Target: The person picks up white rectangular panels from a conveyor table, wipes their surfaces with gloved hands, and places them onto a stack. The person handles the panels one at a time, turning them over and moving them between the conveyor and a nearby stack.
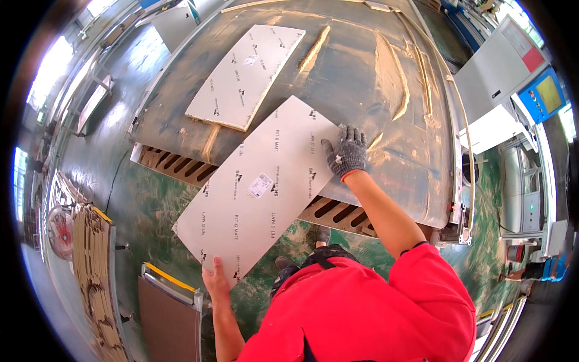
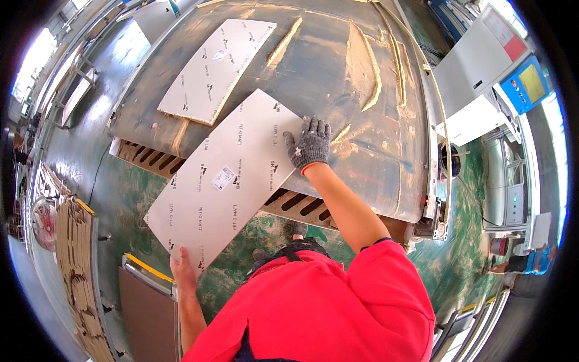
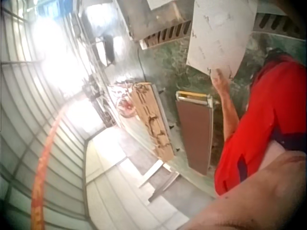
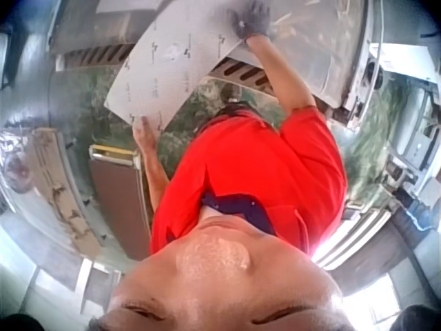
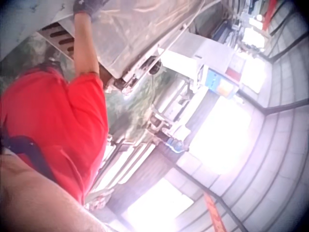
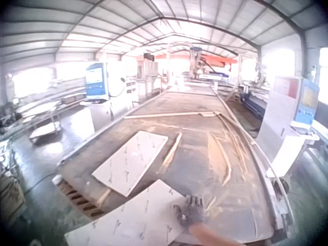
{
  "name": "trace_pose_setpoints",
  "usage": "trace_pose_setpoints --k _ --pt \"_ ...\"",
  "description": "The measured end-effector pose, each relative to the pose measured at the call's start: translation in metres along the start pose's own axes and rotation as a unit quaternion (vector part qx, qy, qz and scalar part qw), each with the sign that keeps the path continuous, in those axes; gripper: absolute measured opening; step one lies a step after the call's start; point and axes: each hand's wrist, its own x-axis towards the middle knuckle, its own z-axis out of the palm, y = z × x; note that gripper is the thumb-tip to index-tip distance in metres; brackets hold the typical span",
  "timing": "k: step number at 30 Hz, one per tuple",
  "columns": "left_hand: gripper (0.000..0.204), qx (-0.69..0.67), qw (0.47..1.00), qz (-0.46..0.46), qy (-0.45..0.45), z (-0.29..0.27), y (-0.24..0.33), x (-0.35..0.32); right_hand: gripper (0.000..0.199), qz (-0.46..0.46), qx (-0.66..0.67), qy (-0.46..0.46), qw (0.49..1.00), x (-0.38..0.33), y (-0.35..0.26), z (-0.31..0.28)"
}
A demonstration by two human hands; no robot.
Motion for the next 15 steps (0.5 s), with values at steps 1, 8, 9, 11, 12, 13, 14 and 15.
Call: trace_pose_setpoints --k 1,8,9,11,12,13,14,15 --pt "0.058 0.005 1.0 0.011 -0.004 0.001 -0.004 -0.001 0.081 0.007 0.001 0.0 1.0 0.007 -0.005 0.0" --pt "0.056 0.015 1.0 0.027 -0.001 0.017 0.002 -0.012 0.085 -0.018 -0.049 -0.032 0.998 0.092 -0.08 0.02" --pt "0.056 0.014 1.0 0.028 -0.005 0.018 0.004 -0.012 0.085 -0.025 -0.031 -0.026 0.999 0.102 -0.085 0.024" --pt "0.057 0.003 0.999 0.047 -0.005 0.017 -0.003 -0.013 0.084 -0.06 -0.014 -0.009 0.998 0.112 -0.093 0.036" --pt "0.057 -0.003 0.998 0.057 -0.005 0.017 -0.004 -0.012 0.084 -0.081 -0.014 0.007 0.997 0.116 -0.086 0.038" --pt "0.057 0.007 0.999 0.045 -0.005 0.013 -0.003 -0.013 0.084 -0.103 -0.017 0.018 0.994 0.115 -0.078 0.043" --pt "0.056 0.011 0.999 0.033 -0.001 0.016 -0.001 -0.015 0.079 -0.13 -0.01 0.025 0.991 0.116 -0.069 0.042" --pt "0.056 0.015 1.0 0.021 0.001 0.018 0.001 -0.016 0.077 -0.157 -0.008 0.021 0.987 0.12 -0.062 0.041"
